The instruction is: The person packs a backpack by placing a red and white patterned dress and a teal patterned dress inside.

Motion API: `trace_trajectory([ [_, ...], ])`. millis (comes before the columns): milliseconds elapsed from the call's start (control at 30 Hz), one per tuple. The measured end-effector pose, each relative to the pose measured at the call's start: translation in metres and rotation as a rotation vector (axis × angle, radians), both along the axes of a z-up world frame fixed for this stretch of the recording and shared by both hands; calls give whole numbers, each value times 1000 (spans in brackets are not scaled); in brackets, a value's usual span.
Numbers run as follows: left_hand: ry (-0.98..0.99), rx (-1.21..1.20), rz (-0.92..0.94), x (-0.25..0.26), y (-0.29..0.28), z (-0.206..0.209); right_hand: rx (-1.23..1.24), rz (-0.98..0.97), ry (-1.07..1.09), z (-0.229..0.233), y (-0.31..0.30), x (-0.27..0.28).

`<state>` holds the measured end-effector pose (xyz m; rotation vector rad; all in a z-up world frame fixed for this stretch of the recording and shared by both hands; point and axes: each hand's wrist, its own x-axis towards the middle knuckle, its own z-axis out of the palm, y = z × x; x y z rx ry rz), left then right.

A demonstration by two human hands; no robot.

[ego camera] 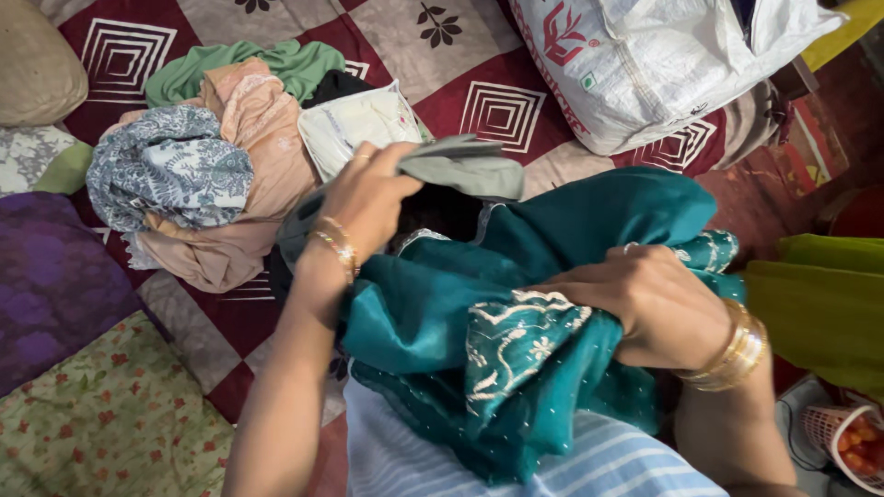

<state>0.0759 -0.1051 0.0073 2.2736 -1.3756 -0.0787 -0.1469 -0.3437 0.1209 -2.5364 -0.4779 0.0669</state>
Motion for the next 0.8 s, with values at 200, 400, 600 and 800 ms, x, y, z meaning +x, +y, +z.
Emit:
trace_trajectory([
  [200, -28, -155, 165, 15, 36, 3, -41, 23, 110, 32, -10, -9],
  [400, -47, -200, 218, 34, 47, -5, 68, 246, 18, 55, -13, -9],
  [600, -38, -241, 229, 47, 44, -16, 475, 580, 57, 46, -58, 18],
  [800, 37, -311, 178, 52, 51, -42, 539, 90, 314, -74, -53, 128],
])
